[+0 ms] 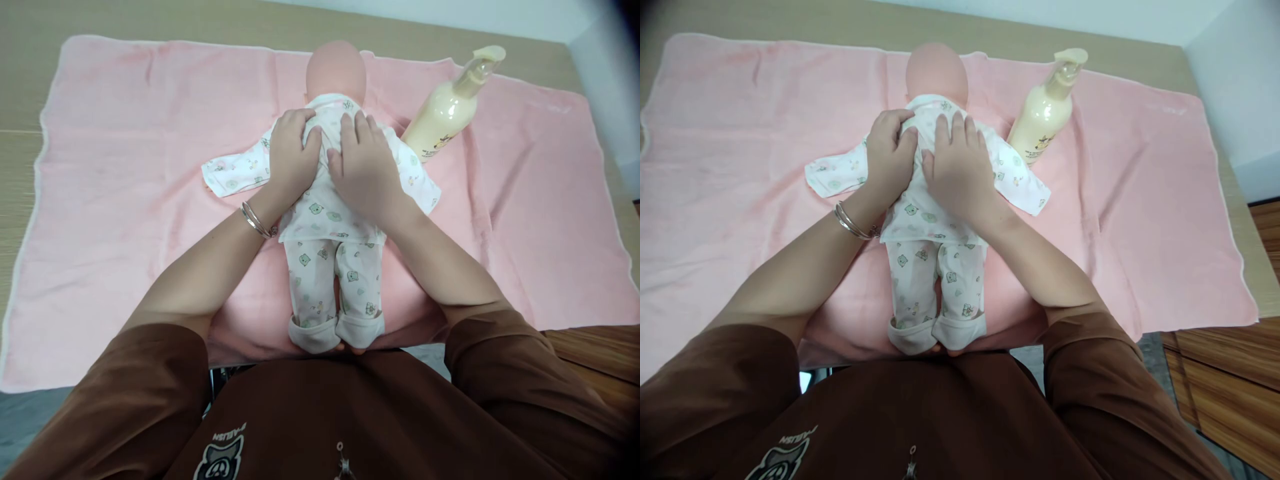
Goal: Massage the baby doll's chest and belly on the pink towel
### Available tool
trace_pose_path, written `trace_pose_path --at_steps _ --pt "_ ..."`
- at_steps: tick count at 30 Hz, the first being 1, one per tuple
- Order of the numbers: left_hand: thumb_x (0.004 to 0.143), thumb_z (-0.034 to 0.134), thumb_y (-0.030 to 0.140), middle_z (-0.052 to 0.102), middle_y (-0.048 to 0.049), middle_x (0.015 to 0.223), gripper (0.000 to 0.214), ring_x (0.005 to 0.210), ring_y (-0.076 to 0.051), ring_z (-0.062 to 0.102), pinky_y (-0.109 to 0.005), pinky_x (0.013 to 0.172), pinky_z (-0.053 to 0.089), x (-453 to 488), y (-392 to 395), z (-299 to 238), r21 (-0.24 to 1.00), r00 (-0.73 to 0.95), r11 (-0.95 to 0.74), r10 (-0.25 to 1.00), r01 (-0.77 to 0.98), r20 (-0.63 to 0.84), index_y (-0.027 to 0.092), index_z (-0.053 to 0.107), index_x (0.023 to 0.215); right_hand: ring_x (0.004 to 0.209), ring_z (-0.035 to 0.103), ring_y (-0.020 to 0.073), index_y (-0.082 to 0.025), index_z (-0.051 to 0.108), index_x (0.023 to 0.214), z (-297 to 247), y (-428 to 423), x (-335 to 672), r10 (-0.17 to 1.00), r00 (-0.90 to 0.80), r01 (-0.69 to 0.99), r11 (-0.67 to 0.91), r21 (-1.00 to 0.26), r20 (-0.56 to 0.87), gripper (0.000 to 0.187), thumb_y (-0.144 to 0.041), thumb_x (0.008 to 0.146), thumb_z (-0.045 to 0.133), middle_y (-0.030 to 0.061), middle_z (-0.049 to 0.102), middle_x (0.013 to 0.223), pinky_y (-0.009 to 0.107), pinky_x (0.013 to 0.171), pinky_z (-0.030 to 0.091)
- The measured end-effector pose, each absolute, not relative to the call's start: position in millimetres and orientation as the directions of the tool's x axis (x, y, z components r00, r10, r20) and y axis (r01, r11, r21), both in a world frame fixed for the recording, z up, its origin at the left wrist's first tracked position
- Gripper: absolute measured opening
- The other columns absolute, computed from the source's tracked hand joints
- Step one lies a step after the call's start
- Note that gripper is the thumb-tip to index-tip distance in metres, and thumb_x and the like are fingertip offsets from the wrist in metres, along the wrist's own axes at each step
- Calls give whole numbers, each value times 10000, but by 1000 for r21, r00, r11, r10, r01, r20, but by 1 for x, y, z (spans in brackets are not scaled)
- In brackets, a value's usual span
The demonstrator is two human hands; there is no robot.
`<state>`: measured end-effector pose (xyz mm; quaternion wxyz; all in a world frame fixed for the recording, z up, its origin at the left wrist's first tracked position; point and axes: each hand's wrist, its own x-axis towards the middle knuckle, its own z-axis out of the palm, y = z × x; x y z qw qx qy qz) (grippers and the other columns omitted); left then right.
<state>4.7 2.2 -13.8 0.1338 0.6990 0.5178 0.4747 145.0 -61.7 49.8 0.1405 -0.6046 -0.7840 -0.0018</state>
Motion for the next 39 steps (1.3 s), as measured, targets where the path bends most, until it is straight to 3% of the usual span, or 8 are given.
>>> trace_pose_path --at_steps 8,11,17,23,26,29,34,39 --pt "882 514 155 596 -1 1085 213 1015 -165 488 -400 970 404 8 7 -17 679 -28 -398 851 617 525 233 544 1078 1422 237 206 -154 480 1347 44 -52 151 868 -398 853 469 -228 296 484 -163 903 286 30 353 1481 389 1216 214" --pt "968 484 237 581 -9 1098 152 1016 -164 482 -390 966 405 8 3 -14 643 14 -413 848 645 530 231 533 1112 1423 232 183 -181 396 1409 37 -25 166 919 -277 871 363 -330 280 486 -288 954 263 -4 315 1504 389 1216 209" --pt "930 445 235 588 -40 1090 186 1067 -224 517 -407 981 413 6 -5 -8 648 23 -445 834 618 551 269 549 1081 1422 214 305 27 256 1464 51 -57 146 962 -214 963 237 -130 169 567 -210 955 337 192 243 1512 464 1194 205" --pt "887 457 192 590 -46 1090 230 1076 -234 514 -432 993 405 6 0 -7 633 47 -425 851 647 523 283 556 1073 1427 212 267 -93 381 1419 61 -70 137 894 -409 903 425 -59 183 511 -145 920 283 72 290 1513 463 1185 238" --pt "849 501 242 595 -65 1079 250 1074 -276 518 -466 990 413 7 -1 -1 589 100 -419 862 691 496 303 571 1081 1404 270 189 -216 348 1423 52 -39 157 936 -290 922 329 -204 198 471 -288 970 245 -9 323 1498 420 1173 280" --pt "817 516 235 590 -87 1087 291 1078 -304 510 -499 993 413 12 -13 8 533 131 -449 839 717 529 284 574 1099 1334 379 212 -189 441 1342 42 -17 174 951 -217 907 280 -313 222 478 -430 996 215 51 457 1402 424 1125 338" --pt "742 543 112 580 -87 1048 269 1047 -306 513 -486 923 458 24 -38 24 441 212 -516 791 735 574 282 592 944 1286 441 264 -169 522 1239 42 -16 174 951 -201 921 265 -286 235 426 -360 1002 224 123 519 1325 460 1065 379" --pt "759 460 4 602 -58 976 297 994 -245 543 -419 892 469 16 -30 24 445 194 -522 779 728 596 251 567 884 1389 302 292 -26 325 1422 58 -37 164 951 -285 940 302 -160 122 516 -308 992 282 201 348 1456 485 1135 297"
